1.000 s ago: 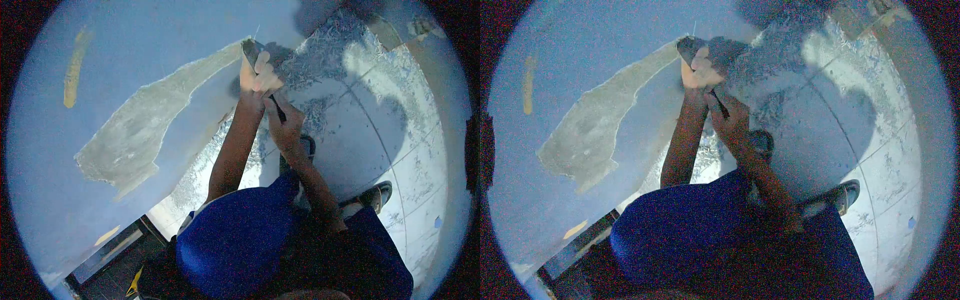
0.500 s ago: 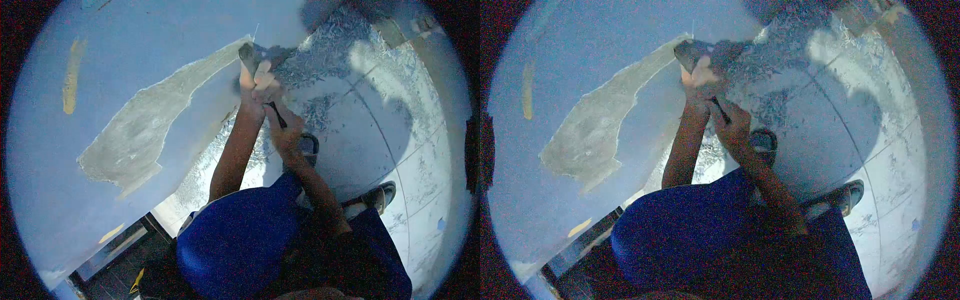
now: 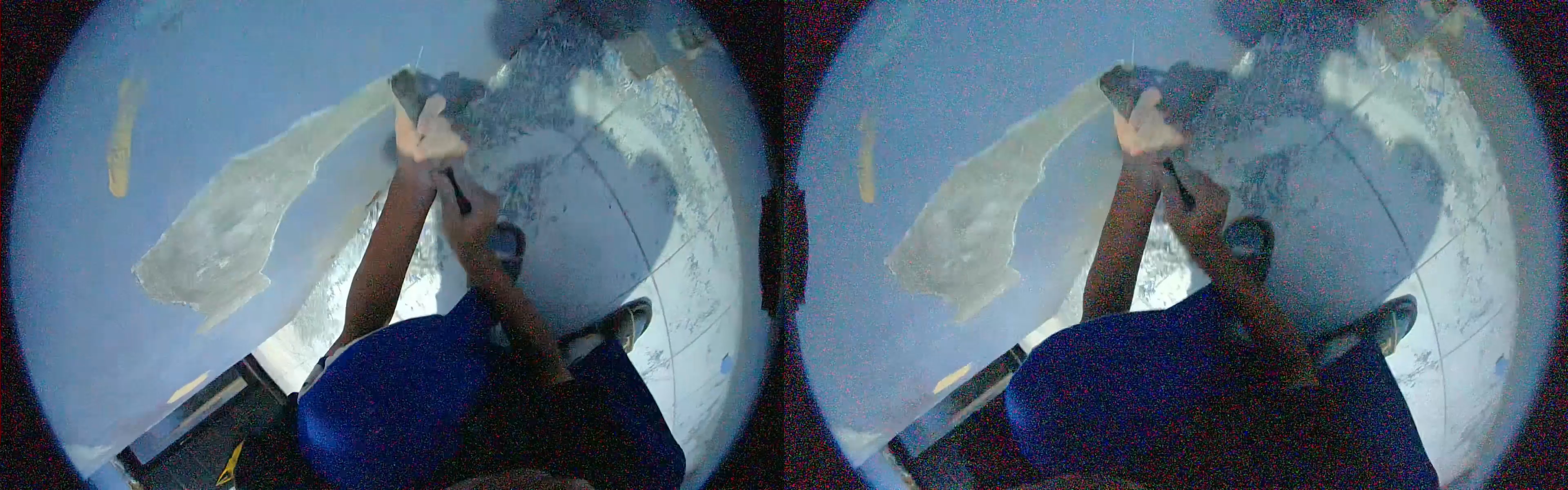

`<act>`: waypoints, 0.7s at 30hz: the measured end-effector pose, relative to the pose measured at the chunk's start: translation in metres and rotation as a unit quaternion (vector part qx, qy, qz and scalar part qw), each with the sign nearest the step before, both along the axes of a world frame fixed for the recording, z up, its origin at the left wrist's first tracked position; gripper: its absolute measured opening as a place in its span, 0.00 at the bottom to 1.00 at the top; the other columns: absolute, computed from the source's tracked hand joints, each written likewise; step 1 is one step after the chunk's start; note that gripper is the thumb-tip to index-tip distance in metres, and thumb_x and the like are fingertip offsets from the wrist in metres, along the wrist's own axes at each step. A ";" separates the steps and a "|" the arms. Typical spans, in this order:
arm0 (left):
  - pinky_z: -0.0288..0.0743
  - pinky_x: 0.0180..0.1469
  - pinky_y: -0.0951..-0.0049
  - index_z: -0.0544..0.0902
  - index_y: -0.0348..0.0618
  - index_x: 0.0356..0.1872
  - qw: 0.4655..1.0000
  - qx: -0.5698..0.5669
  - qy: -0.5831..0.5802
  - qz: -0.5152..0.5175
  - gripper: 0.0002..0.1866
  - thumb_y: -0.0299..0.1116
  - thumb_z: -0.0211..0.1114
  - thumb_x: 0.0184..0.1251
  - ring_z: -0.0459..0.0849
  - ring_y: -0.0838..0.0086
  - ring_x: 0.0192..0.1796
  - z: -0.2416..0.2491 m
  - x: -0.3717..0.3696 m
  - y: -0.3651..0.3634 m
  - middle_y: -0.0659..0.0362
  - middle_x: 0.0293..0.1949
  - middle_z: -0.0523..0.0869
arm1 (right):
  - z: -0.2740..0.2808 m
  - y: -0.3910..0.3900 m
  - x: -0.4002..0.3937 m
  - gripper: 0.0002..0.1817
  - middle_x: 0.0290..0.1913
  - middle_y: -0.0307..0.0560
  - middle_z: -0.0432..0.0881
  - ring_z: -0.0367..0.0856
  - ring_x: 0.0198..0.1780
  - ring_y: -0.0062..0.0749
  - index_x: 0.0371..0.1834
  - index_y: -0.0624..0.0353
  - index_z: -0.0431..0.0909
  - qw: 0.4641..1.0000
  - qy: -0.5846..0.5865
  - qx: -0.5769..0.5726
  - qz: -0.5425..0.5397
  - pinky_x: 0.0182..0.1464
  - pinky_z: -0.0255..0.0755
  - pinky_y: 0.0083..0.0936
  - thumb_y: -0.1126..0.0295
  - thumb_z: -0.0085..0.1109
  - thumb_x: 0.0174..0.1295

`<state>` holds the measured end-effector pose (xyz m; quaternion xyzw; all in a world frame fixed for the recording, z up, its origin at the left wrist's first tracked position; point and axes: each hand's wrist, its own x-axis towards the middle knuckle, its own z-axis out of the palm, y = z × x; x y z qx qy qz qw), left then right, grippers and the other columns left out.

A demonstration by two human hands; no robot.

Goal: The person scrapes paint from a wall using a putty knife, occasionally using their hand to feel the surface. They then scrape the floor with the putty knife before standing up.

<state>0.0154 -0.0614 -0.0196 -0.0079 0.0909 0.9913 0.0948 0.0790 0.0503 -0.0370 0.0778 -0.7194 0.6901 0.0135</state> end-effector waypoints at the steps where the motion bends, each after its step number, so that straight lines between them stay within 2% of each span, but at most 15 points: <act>1: 0.49 0.14 0.79 0.68 0.47 0.23 1.000 0.009 0.001 0.001 0.32 0.64 0.28 0.66 0.59 0.77 0.09 0.001 0.002 -0.001 0.64 0.05 0.63 | 0.002 0.001 0.005 0.10 0.25 0.55 0.80 0.81 0.25 0.34 0.36 0.66 0.79 0.999 -0.033 0.003 0.027 0.27 0.70 0.27 0.68 0.58 0.58; 3: 0.50 0.14 0.79 0.68 0.47 0.23 1.000 0.017 0.004 0.003 0.32 0.64 0.28 0.66 0.60 0.77 0.09 0.001 0.002 -0.003 0.64 0.06 0.63 | 0.005 0.002 0.001 0.11 0.28 0.55 0.81 0.83 0.28 0.33 0.38 0.67 0.79 0.994 -0.076 0.009 0.078 0.29 0.71 0.26 0.68 0.58 0.58; 6: 0.51 0.15 0.79 0.68 0.47 0.23 1.000 0.006 0.016 0.000 0.32 0.64 0.29 0.66 0.60 0.77 0.09 -0.002 -0.002 -0.005 0.64 0.06 0.63 | 0.011 -0.001 -0.004 0.12 0.29 0.55 0.82 0.83 0.29 0.34 0.38 0.68 0.78 0.999 -0.022 -0.020 0.028 0.31 0.72 0.26 0.69 0.58 0.58; 9: 0.52 0.15 0.79 0.68 0.47 0.23 0.999 0.028 0.008 -0.017 0.32 0.64 0.29 0.66 0.61 0.77 0.10 -0.001 -0.008 -0.002 0.64 0.06 0.64 | 0.021 0.000 -0.003 0.11 0.28 0.57 0.81 0.83 0.27 0.36 0.38 0.69 0.78 0.998 -0.045 -0.044 0.013 0.30 0.72 0.27 0.70 0.58 0.57; 12: 0.52 0.15 0.80 0.68 0.47 0.23 0.995 0.092 0.004 -0.041 0.32 0.64 0.29 0.66 0.61 0.77 0.10 0.000 0.002 -0.004 0.64 0.06 0.64 | 0.021 0.000 0.001 0.11 0.27 0.58 0.80 0.82 0.27 0.40 0.39 0.68 0.78 0.993 -0.087 -0.003 0.075 0.30 0.73 0.27 0.72 0.59 0.56; 13: 0.54 0.17 0.79 0.68 0.47 0.24 0.995 0.084 0.033 -0.044 0.31 0.64 0.30 0.66 0.63 0.76 0.11 -0.015 0.006 -0.011 0.64 0.07 0.65 | 0.000 -0.005 0.011 0.11 0.27 0.59 0.80 0.82 0.26 0.41 0.41 0.67 0.78 0.999 0.000 0.018 0.030 0.29 0.72 0.27 0.71 0.58 0.57; 14: 0.56 0.20 0.79 0.68 0.48 0.24 0.994 0.076 0.061 -0.047 0.30 0.64 0.30 0.66 0.64 0.76 0.13 -0.029 0.009 -0.019 0.64 0.08 0.66 | 0.003 -0.004 0.007 0.11 0.27 0.59 0.80 0.82 0.26 0.41 0.40 0.66 0.78 0.999 0.001 0.019 0.032 0.28 0.72 0.27 0.71 0.58 0.57; 16: 0.59 0.22 0.78 0.68 0.49 0.25 0.995 0.041 0.079 -0.044 0.29 0.63 0.32 0.66 0.66 0.76 0.15 -0.021 -0.004 -0.011 0.63 0.09 0.68 | 0.011 -0.003 -0.001 0.11 0.27 0.59 0.80 0.81 0.26 0.42 0.40 0.66 0.78 0.999 -0.006 0.023 0.027 0.28 0.71 0.28 0.71 0.58 0.57; 18: 0.60 0.24 0.77 0.68 0.50 0.27 0.999 -0.014 0.037 -0.011 0.27 0.63 0.34 0.66 0.67 0.76 0.15 -0.007 -0.003 -0.001 0.61 0.11 0.70 | 0.017 0.000 -0.006 0.12 0.27 0.59 0.80 0.82 0.26 0.42 0.41 0.66 0.78 0.998 -0.050 -0.023 0.023 0.28 0.72 0.28 0.70 0.58 0.57; 19: 0.60 0.23 0.77 0.68 0.50 0.27 1.000 0.000 0.024 -0.010 0.27 0.63 0.34 0.66 0.67 0.76 0.15 -0.008 -0.004 -0.001 0.62 0.11 0.70 | 0.019 0.002 -0.002 0.12 0.27 0.59 0.80 0.82 0.26 0.42 0.41 0.66 0.78 0.996 -0.078 -0.043 0.028 0.28 0.72 0.28 0.70 0.58 0.57; 21: 0.60 0.22 0.78 0.68 0.50 0.28 1.000 0.023 0.005 -0.002 0.26 0.63 0.36 0.66 0.66 0.76 0.14 -0.011 0.003 -0.003 0.62 0.11 0.70 | 0.016 0.003 0.006 0.12 0.27 0.59 0.80 0.82 0.27 0.40 0.40 0.66 0.78 0.995 -0.088 -0.010 0.049 0.29 0.72 0.26 0.70 0.58 0.57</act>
